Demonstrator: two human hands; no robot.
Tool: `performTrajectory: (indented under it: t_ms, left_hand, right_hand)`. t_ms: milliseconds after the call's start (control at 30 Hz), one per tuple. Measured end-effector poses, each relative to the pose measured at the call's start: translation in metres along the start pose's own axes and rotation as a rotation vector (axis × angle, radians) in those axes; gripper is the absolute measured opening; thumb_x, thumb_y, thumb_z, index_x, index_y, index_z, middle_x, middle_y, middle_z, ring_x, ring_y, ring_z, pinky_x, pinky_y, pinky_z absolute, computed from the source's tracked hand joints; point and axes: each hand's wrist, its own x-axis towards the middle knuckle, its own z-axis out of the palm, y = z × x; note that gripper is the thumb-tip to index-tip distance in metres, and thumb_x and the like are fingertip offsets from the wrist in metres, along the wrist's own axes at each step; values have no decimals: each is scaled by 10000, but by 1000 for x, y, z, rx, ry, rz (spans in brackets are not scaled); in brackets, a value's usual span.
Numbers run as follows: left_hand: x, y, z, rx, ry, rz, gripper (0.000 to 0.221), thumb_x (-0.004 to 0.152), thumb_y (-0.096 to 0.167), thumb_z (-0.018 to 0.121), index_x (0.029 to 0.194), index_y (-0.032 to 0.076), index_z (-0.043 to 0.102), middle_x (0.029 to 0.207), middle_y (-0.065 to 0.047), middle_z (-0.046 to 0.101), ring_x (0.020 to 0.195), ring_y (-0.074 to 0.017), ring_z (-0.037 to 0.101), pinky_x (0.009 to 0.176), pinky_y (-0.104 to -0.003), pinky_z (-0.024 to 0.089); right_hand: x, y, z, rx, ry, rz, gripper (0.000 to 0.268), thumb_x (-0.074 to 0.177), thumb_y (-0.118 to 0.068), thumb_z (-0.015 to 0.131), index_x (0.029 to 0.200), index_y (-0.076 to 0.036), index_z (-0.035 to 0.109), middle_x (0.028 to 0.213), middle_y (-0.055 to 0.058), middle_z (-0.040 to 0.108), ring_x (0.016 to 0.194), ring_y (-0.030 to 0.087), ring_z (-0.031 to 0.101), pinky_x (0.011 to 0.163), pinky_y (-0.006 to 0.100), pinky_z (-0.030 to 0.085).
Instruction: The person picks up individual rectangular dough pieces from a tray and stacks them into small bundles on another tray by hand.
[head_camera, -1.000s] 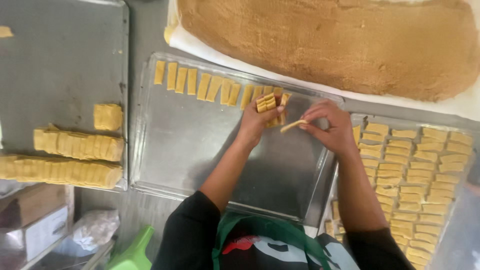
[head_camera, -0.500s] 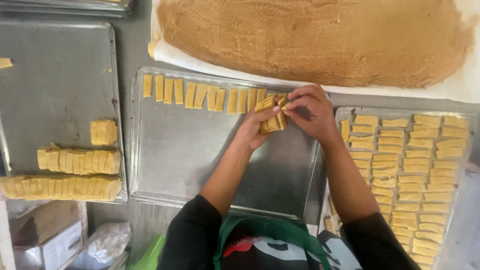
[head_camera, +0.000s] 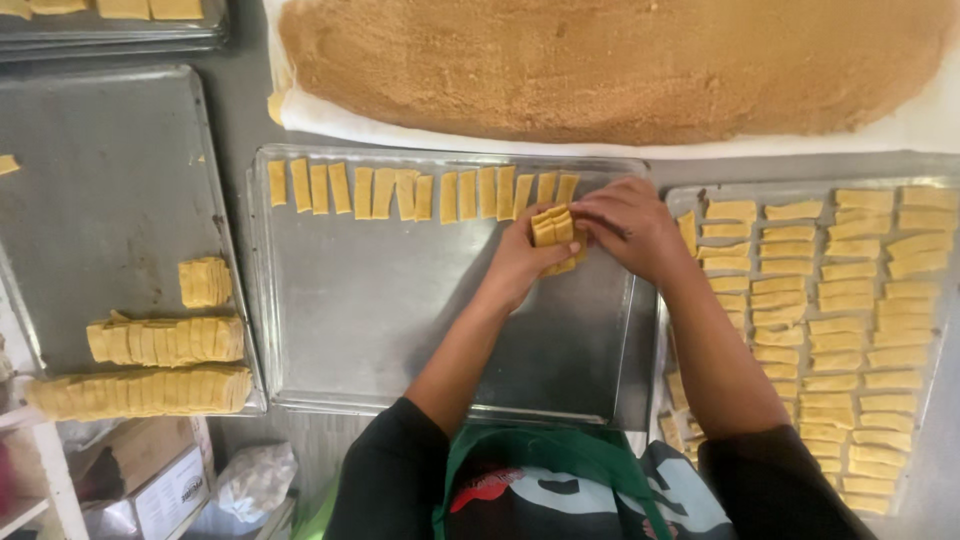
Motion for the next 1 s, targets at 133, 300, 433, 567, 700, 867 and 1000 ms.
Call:
performTrajectory:
  t_ms: [133,300,433,567,700,867,1000]
  left_hand:
    - [-7,0,3,153,59,43,608,792,20,810,1316,-24,503,1119,-128,666,977,-178,696,761,-316,603]
    - [-1,6,13,118,-12,139,639,758,6,820,1296,-18,475,1089,-118,681,986,-167,689,807,-292,602]
    - [0,4,27,124,-53,107,655,764,8,854,1283,21,453,1061,-84,641,946,-142,648,778,-276,567]
    - [-2,5,24,-315,-218,-140,558,829,36,794,1316,58,521,1112,-61,660,971,-141,668,756,-270,536]
    - [6,-2,27,-339,-125,-27,446,881,-14,793,1249,50,551,1125,-76,668,1007,-168,684,829,-321,581]
    - [15,-14,30,-405,-93,-103,430,856,-4,800,1185,92,540,1067,-55,660,961,-189,693,783,-373,615]
    - [19,-9,21,-443,84,-85,421,847,37,785,1198,78,557,1065,-74,695,939,-204,723,775,-370,620]
  right_hand:
    - [1,8,-5,-129,1,53,141,935,-158,823,1051,-109,758,1077,38,740,1030,284,654,947,415,482]
    - [-4,4,-8,1,130,59,332,814,-149,868,1114,-72,751,1079,107,712,1040,316,652,961,429,484]
    - [-37,-1,-21,131,68,112,342,807,-100,874,1132,-91,766,1061,101,723,989,272,676,863,375,539]
    - [-47,8,-30,348,152,216,300,849,0,849,1121,-97,764,1074,59,760,972,191,705,839,329,545]
    - [-45,8,-19,394,233,198,287,833,13,864,1072,-82,740,1143,66,708,1035,194,686,890,310,562]
    - [-42,-5,-12,365,187,180,298,806,18,845,1083,-44,755,1272,122,643,1067,227,637,926,319,538]
    - [-43,-22,-27,291,143,114,208,823,-20,856,969,-100,733,1107,56,708,1052,193,679,929,348,515]
